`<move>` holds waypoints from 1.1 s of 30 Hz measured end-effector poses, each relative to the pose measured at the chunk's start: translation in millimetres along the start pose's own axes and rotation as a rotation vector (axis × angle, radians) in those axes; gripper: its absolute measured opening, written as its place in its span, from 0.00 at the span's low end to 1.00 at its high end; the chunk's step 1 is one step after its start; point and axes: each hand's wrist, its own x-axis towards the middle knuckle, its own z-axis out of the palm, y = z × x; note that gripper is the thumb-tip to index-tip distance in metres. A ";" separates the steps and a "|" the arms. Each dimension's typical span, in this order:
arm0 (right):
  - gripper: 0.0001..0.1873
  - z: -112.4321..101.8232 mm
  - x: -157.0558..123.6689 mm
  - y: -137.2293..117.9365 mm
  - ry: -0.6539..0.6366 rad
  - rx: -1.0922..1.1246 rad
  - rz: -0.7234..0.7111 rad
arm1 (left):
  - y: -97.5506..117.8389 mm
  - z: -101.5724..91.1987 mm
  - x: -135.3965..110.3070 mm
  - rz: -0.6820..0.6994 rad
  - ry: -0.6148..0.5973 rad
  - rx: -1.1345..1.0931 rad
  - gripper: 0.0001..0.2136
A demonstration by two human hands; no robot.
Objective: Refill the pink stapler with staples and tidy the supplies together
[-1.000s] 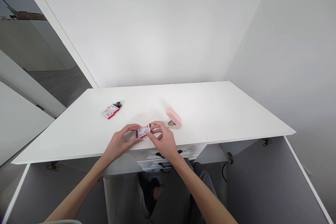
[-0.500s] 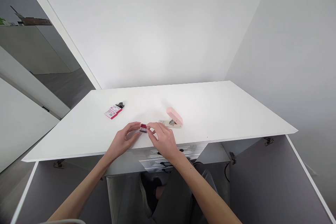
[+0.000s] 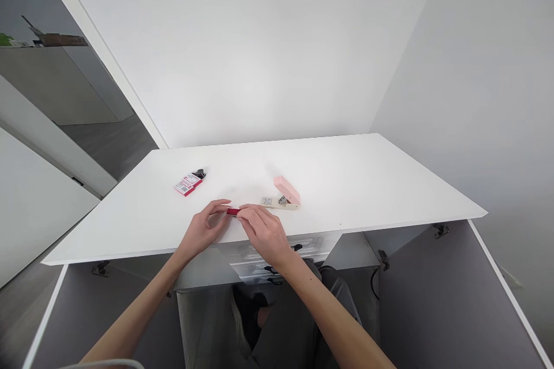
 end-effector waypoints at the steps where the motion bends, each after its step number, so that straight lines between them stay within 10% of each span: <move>1: 0.11 0.1 0.6 -0.4 0.007 0.000 -0.005 | -1.2 0.2 0.1 0.002 0.006 0.004 0.17; 9: 0.10 0.5 3.5 -4.3 0.015 0.048 0.046 | -3.1 -0.3 0.1 -0.008 0.046 -0.041 0.16; 21: 0.13 0.4 12.0 -12.0 0.295 0.618 0.775 | -7.2 -13.7 -0.5 -0.033 -0.022 -0.347 0.21; 33: 0.18 5.4 8.7 -13.0 0.274 0.776 0.887 | -1.5 -16.9 0.6 -0.123 -0.019 -0.398 0.19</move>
